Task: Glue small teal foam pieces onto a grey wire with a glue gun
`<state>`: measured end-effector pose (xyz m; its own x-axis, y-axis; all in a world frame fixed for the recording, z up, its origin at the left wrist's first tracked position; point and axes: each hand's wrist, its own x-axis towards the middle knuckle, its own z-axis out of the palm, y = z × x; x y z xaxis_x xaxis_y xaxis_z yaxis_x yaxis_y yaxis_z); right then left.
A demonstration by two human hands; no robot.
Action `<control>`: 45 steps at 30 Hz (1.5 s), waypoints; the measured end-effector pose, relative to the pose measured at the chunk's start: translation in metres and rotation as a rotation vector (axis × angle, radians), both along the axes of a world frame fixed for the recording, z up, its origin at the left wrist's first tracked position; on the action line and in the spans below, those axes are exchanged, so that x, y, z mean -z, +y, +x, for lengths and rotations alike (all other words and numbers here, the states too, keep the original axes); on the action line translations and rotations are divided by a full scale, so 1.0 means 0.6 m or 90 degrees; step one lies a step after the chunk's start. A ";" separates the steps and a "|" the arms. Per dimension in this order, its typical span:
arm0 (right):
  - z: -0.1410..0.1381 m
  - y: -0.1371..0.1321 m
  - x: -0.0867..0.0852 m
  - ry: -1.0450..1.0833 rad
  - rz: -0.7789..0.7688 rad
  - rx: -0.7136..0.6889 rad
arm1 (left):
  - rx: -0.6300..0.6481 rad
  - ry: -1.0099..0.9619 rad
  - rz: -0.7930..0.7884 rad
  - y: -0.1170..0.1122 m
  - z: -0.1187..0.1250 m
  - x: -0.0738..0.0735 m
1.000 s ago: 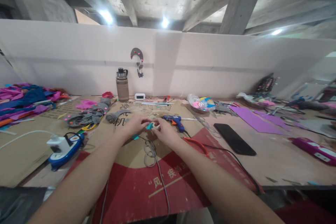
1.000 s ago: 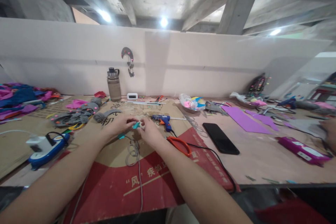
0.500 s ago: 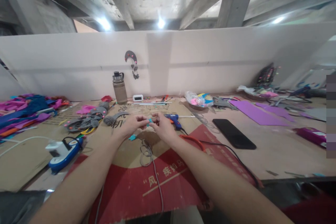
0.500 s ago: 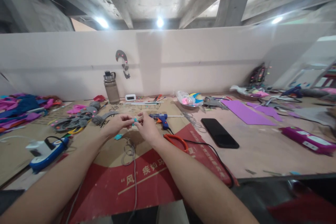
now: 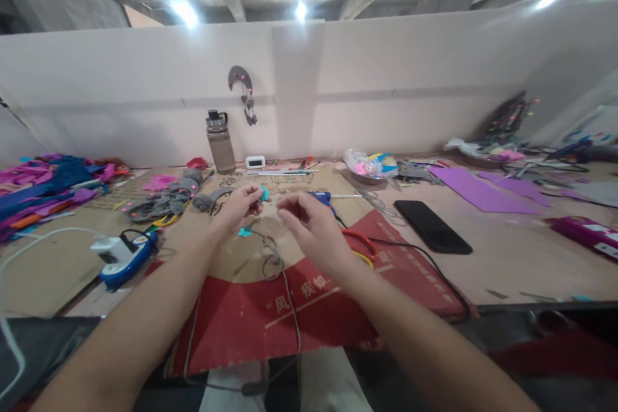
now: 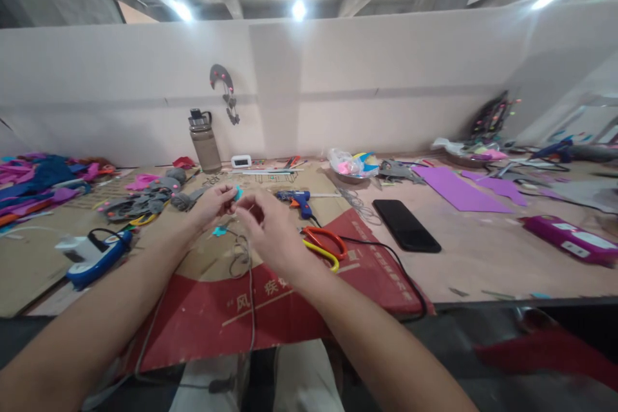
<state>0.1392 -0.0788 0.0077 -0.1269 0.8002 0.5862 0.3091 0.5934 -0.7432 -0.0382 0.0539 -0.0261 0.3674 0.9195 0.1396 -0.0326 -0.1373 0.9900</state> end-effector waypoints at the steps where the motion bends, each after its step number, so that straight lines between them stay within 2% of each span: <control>1: 0.002 -0.038 -0.001 -0.034 -0.012 -0.045 | -0.001 -0.003 -0.001 0.001 0.000 0.002; 4: 0.017 -0.142 0.020 -0.160 -0.089 -0.233 | -0.015 -0.023 -0.004 0.002 0.000 0.003; 5: 0.025 -0.165 0.031 -0.178 -0.100 -0.263 | -0.017 -0.031 -0.004 0.003 0.001 0.002; 6: 0.034 -0.180 0.041 -0.196 -0.117 -0.252 | -0.018 -0.038 -0.005 0.002 0.002 0.002; 8: 0.050 -0.185 0.053 -0.185 -0.109 -0.172 | -0.024 -0.048 -0.006 0.002 0.004 0.000; 10: 0.056 -0.161 0.051 -0.180 -0.102 -0.075 | -0.046 -0.065 -0.004 0.001 0.005 -0.004; 12: 0.047 -0.117 0.043 -0.211 -0.107 -0.011 | -0.079 -0.101 0.005 0.002 0.001 -0.012; 17: -0.022 0.000 0.041 -0.479 -0.067 0.066 | -0.176 -0.267 0.015 0.017 -0.037 -0.041; 19: -0.041 0.036 0.049 -0.596 -0.094 0.051 | -0.207 -0.324 0.005 0.024 -0.054 -0.051; 20: -0.045 0.052 0.053 -0.609 -0.126 0.054 | -0.218 -0.346 0.001 0.027 -0.061 -0.055; 22: -0.045 0.078 0.059 -0.537 -0.163 0.074 | -0.217 -0.363 -0.009 0.028 -0.067 -0.058; 24: -0.038 0.099 0.064 -0.389 -0.156 0.104 | -0.186 -0.339 -0.027 0.024 -0.064 -0.058; 26: -0.030 0.112 0.067 -0.264 -0.151 0.119 | -0.145 -0.289 -0.042 0.016 -0.054 -0.056; 28: -0.023 0.117 0.066 -0.235 -0.151 0.104 | -0.133 -0.252 -0.046 0.010 -0.043 -0.053; 32: -0.011 0.109 0.042 -0.425 -0.174 0.024 | -0.149 -0.211 -0.062 0.006 -0.035 -0.048; 35: -0.011 0.103 0.016 -0.462 -0.146 0.063 | -0.135 -0.175 -0.055 0.007 -0.035 -0.045; 37: -0.020 0.102 0.012 -0.448 -0.125 0.082 | -0.116 -0.149 -0.045 0.005 -0.033 -0.044; 40: -0.042 0.106 0.030 -0.516 -0.115 0.066 | -0.089 -0.119 -0.041 -0.002 -0.026 -0.043; 42: -0.051 0.113 0.051 -0.567 -0.126 0.092 | -0.075 -0.097 -0.045 -0.007 -0.020 -0.043; 45: -0.050 0.131 0.073 -0.462 -0.151 0.112 | -0.046 -0.069 -0.044 -0.013 -0.014 -0.041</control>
<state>0.1091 -0.0005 -0.0359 -0.2728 0.9376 0.2157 0.8405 0.3414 -0.4207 -0.0465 0.0462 -0.0012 0.2855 0.9521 0.1099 -0.1320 -0.0745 0.9884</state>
